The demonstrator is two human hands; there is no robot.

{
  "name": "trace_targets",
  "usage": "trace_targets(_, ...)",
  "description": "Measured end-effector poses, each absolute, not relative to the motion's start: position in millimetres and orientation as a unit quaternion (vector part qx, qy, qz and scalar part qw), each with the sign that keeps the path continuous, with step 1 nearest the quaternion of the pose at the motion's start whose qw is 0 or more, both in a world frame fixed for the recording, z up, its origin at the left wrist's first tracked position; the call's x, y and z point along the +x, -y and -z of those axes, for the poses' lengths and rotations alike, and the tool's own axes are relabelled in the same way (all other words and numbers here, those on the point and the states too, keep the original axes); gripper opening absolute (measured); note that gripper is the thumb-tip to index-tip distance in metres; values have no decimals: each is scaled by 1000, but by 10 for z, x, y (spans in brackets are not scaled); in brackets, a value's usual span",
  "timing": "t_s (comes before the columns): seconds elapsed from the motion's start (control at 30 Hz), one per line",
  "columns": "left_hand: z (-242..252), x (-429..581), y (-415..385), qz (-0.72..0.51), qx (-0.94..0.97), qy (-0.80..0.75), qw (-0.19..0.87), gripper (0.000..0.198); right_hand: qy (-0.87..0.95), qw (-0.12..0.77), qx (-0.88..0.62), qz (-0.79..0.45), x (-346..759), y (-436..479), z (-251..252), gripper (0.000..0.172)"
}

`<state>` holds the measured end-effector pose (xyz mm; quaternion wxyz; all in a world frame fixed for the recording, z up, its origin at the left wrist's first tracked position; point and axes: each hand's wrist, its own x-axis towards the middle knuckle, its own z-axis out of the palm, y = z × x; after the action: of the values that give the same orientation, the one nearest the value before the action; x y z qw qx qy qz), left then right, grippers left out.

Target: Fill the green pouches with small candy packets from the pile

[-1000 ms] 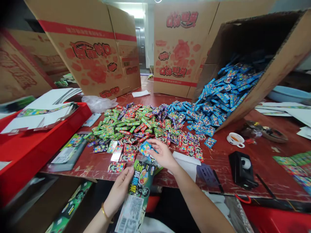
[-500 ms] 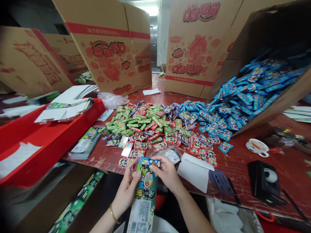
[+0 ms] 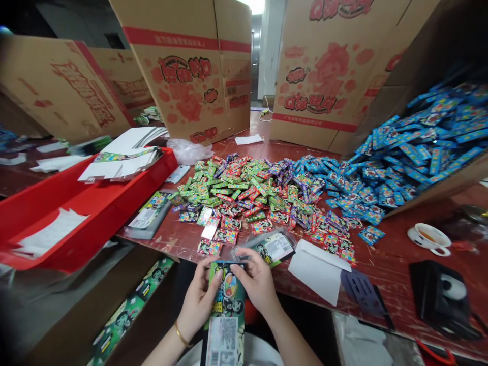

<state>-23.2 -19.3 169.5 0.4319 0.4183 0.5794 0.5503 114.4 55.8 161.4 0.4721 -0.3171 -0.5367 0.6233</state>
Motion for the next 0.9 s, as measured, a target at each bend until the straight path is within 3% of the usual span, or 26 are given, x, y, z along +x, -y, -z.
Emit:
trace_targets(0.07,-1671,-265,191,-543,411,-586,439,31,507,483,-335,-630,1098,-499,-1578,28)
trace_targets(0.13,-1638,-293,169,-539,405,-602,428,28,512,490,-348,-613,1045,-456,-1550,18)
trace_targets(0.33,-1548,-376,13,-611,422,-586,325,23,553,550,-364,-510,883,-447,-1549,5)
trace_targets(0.43,-1586,-422,-13,-603,403,-594,348,33,527,538,-392,-528,870,-491,-1585,12)
trace_targets(0.57,-1752,-471,-15,-492,412,-653,402,40,510,479,-384,-602,929,-612,-1650,24)
trace_targets(0.73,-1949,-445,-112,-474,286,-706,442,64,416,396,-384,-723,1000,-772,-1703,45)
trace_targets(0.9,-1872,-385,-132,-464,310,-702,442,61,384,360,-394,-753,1087,-880,-1626,47)
